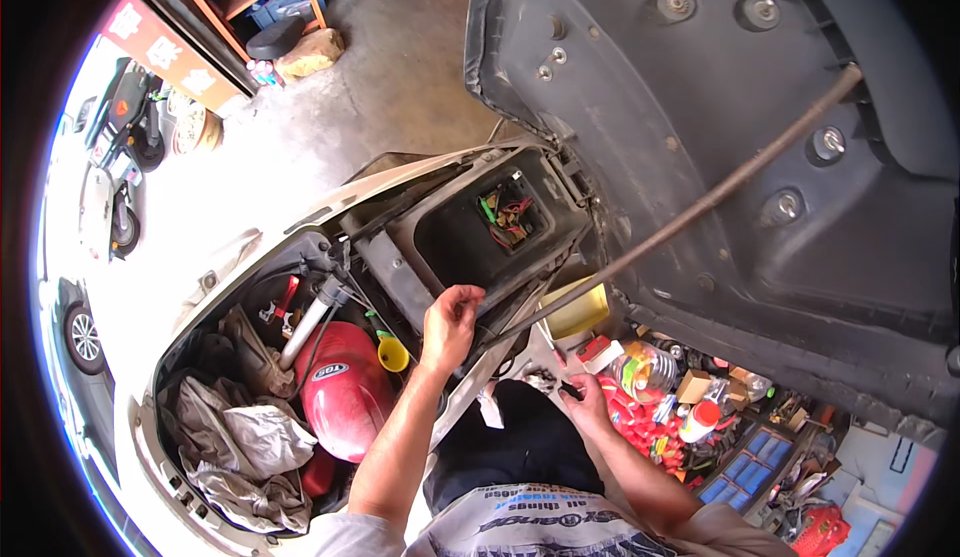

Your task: Using a screwdriver and hands to manipulate wires and components in a motorcycle's internal electronics bay.

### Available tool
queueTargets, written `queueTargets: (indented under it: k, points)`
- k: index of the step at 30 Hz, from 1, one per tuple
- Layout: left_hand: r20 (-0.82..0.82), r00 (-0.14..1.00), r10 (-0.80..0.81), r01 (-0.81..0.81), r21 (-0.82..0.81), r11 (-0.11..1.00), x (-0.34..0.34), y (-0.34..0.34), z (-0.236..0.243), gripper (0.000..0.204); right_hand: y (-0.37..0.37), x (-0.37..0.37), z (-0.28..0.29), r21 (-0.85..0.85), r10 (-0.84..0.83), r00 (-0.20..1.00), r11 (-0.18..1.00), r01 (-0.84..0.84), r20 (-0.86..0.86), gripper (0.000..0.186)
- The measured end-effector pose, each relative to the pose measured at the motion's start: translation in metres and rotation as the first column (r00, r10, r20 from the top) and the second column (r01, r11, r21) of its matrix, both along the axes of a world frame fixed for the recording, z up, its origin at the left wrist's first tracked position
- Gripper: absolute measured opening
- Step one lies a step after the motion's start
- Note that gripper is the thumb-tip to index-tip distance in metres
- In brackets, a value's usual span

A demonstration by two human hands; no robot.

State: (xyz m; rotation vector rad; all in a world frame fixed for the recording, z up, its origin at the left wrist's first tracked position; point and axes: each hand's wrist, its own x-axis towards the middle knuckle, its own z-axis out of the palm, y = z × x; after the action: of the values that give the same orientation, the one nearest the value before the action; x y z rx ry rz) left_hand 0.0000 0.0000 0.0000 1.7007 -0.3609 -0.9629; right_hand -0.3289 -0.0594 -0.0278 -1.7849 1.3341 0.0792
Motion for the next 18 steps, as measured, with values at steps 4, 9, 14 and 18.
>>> queueTargets:
  k: [4, 9, 14, 18]
  points:
    - [0.103, 0.995, -0.013, 0.013, 0.0, 1.0, -0.022, 0.023, 0.025, 0.015, -0.002, -0.04, -0.011, -0.009, 0.006, 1.0, 1.0, -0.005, 0.028, 0.029]
    - [0.068, 0.997, 0.026, -0.027, 0.004, 1.0, -0.057, 0.061, 0.045, 0.016, -0.012, -0.054, 0.026, 0.253, -0.302, 0.946, 0.93, 0.265, 0.12, 0.026]
    - [0.128, 0.991, -0.045, 0.043, 0.013, 0.999, -0.1, 0.085, 0.059, 0.015, -0.017, -0.076, 0.057, 0.365, -0.483, 0.83, 0.852, 0.374, 0.278, 0.023]
    - [0.146, 0.977, -0.159, 0.153, 0.048, 0.987, -0.135, 0.095, 0.057, 0.014, 0.0, -0.105, 0.066, 0.343, -0.538, 0.784, 0.832, 0.435, 0.31, 0.029]
